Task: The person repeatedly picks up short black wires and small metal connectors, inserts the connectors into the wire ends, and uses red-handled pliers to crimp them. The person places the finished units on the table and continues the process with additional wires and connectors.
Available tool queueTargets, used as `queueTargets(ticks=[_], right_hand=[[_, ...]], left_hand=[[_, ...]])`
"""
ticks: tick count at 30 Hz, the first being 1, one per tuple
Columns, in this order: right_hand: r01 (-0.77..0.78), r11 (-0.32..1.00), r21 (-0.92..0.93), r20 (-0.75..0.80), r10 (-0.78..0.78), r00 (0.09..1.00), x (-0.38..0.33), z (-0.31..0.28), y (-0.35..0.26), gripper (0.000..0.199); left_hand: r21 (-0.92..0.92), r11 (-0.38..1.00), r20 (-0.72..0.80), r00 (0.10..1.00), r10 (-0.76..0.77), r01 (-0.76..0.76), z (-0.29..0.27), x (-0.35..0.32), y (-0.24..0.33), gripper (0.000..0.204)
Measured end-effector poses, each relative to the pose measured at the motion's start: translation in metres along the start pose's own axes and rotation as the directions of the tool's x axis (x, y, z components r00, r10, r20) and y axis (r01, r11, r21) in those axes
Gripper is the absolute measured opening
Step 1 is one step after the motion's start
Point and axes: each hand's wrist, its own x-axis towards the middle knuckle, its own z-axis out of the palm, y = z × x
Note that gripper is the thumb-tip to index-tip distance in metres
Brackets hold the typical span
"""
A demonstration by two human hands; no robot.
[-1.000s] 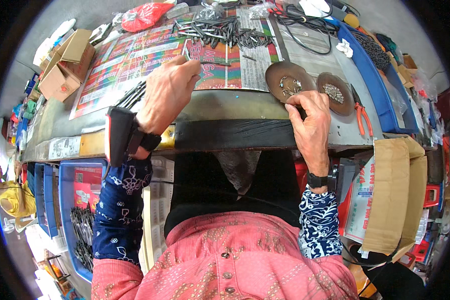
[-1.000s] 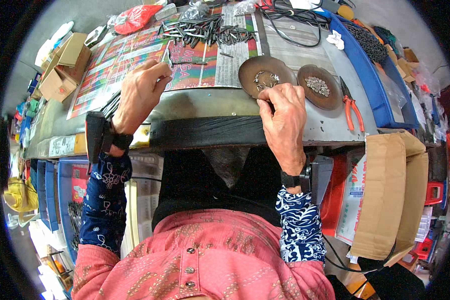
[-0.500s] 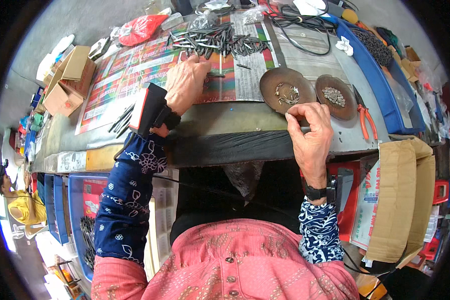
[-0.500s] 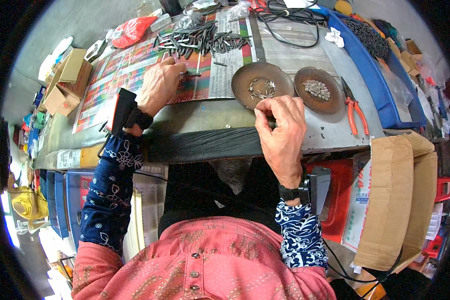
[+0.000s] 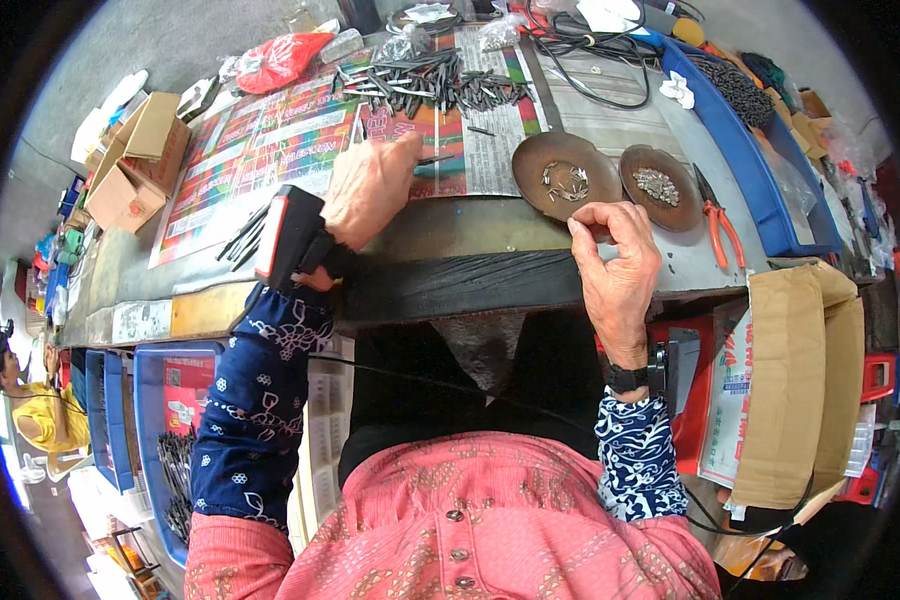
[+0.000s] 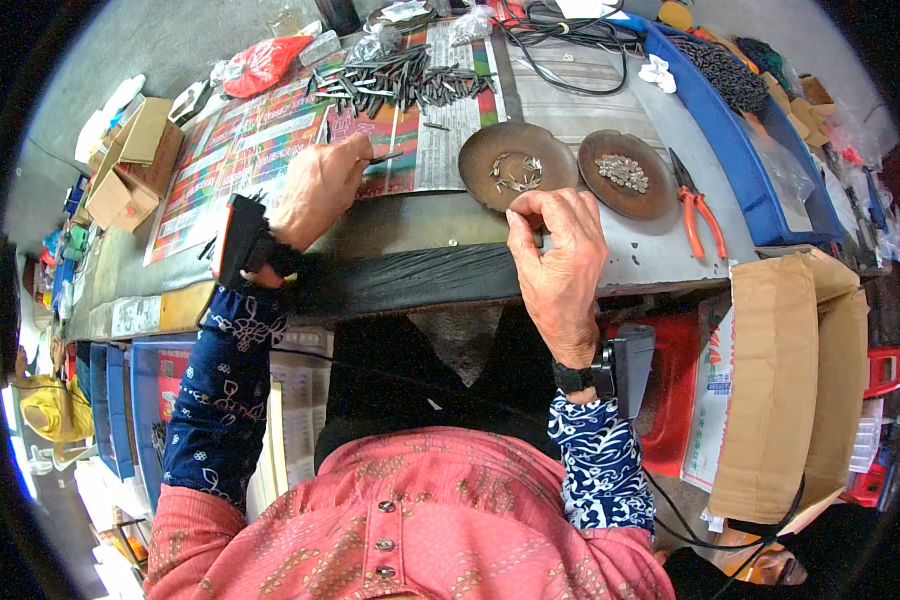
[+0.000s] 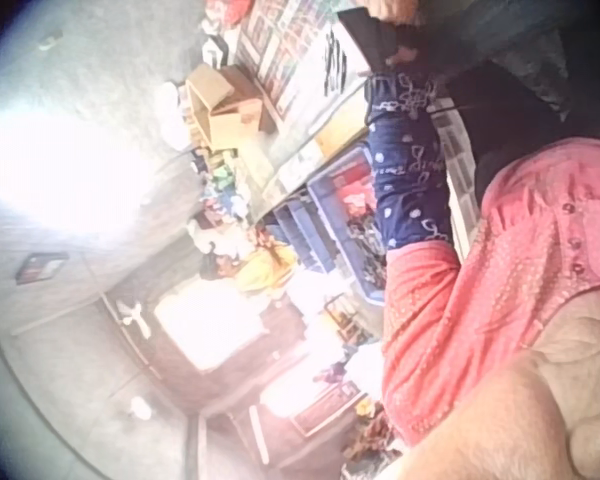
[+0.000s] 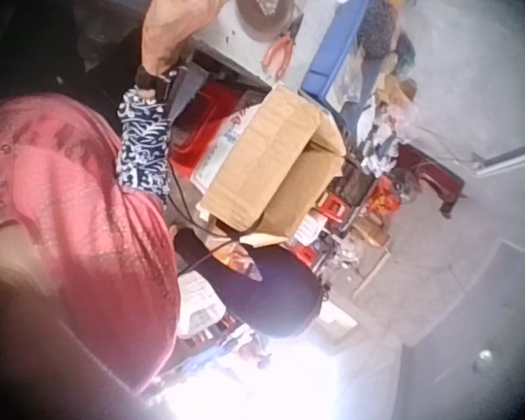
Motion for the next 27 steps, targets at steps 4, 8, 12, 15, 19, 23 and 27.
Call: queueTargets(ticks=[4, 8, 12, 15, 19, 23, 27], right_hand=[[-0.023, 0.999, 0.022, 0.008, 0.023, 1.000, -0.006, -0.005, -0.010, 0.013], [-0.100, 0.986, 0.133, 0.041, 0.095, 0.995, -0.011, -0.007, -0.019, 0.009], [-0.189, 0.959, 0.214, 0.110, 0.168, 0.980, -0.019, -0.006, -0.030, 0.008], [-0.260, 0.924, 0.279, 0.156, 0.224, 0.962, -0.024, -0.004, -0.039, 0.008], [-0.288, 0.894, 0.343, 0.154, 0.249, 0.956, -0.028, -0.003, -0.051, 0.014], [-0.315, 0.864, 0.393, 0.231, 0.239, 0.943, -0.031, -0.004, -0.063, 0.011], [-0.407, 0.753, 0.517, 0.299, 0.286, 0.910, -0.034, -0.004, -0.072, 0.011]], left_hand=[[-0.441, 0.875, 0.096, 0.979, -0.178, 0.202, -0.023, -0.013, 0.024, 0.011], [-0.887, 0.296, 0.315, 0.933, -0.173, 0.355, -0.044, -0.035, 0.049, 0.014], [-0.948, -0.121, 0.311, 0.937, -0.159, 0.294, -0.043, -0.059, 0.075, 0.011], [-0.964, -0.038, 0.264, 0.932, -0.249, 0.263, -0.036, -0.072, 0.093, 0.012], [-0.951, -0.126, 0.306, 0.910, -0.279, 0.281, -0.034, -0.088, 0.111, 0.025], [-0.937, -0.224, 0.326, 0.901, -0.288, 0.267, -0.033, -0.101, 0.122, 0.032], [-0.905, -0.320, 0.368, 0.895, -0.254, 0.281, -0.032, -0.110, 0.129, 0.032]])
